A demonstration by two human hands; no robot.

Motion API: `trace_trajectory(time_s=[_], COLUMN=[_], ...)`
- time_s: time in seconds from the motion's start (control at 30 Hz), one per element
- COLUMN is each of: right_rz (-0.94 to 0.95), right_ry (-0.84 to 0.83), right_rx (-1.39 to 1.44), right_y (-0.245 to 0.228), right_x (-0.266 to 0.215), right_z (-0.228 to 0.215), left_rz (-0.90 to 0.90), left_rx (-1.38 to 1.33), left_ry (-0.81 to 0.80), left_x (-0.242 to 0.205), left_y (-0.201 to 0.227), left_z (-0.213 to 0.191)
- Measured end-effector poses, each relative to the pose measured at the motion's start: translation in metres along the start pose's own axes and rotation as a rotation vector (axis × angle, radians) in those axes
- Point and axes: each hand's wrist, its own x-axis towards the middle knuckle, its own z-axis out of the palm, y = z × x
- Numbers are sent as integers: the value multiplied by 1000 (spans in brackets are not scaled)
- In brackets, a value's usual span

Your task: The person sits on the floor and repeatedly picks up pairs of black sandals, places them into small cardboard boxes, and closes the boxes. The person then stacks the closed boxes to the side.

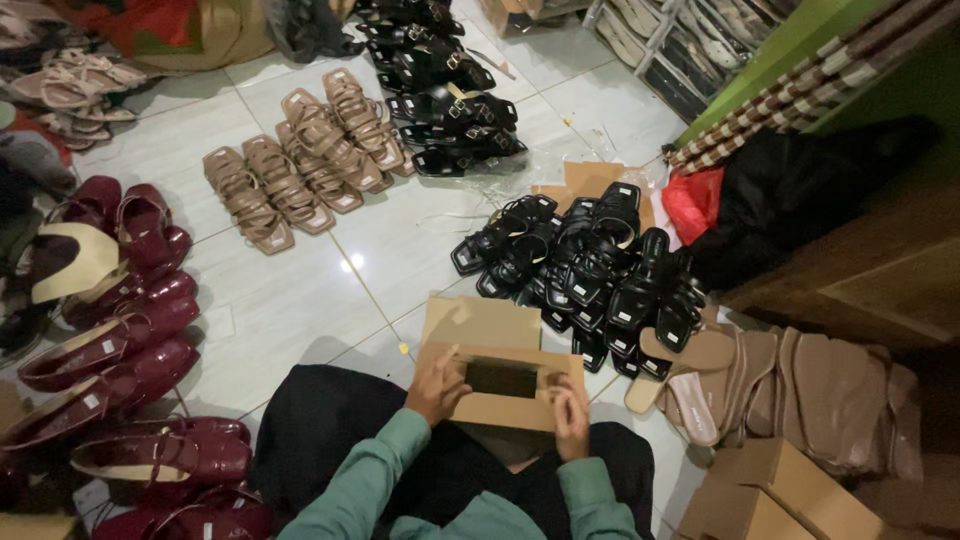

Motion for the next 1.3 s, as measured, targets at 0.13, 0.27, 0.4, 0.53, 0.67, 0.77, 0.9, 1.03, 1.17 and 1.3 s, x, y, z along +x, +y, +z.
trace_trajectory(time_s=[0.13,0.27,0.4,0.53,0.67,0.77,0.9,1.03,1.17,1.3], right_rz=[12,118,157,-85,107,-171,28,-133,-50,58], right_ry=[-97,-300,-267,-213,-144,2,-261,-485,-568,-485], right_rx=[48,-197,-351,-210,24,-37,-113,-478,-434,-416], right_y=[-19,-45,-46,-24,-13,-20,-28,-16,13,29], right_x=[24,44,43,34,21,14,13,1,-1,2], right_z=[-14,-27,-18,-9,-22,-31,-33,-23,-17,-6], left_rz=[138,133,-116,-180,-813,-1020,-914,-1053,-1089,-631], left_rx=[27,123,205,-16,-791,-1105,-844,-856,-888,-142], left_ry=[41,14,-200,-23,231,189,-51,-93,-12,-191], left_x=[5,14,16,5,1,10,45,76,128,200], left_y=[6,8,7,-16,-57,-82,-99,-106,-141,-174], left_z=[-13,-12,9,27,33,30,48,58,53,84])
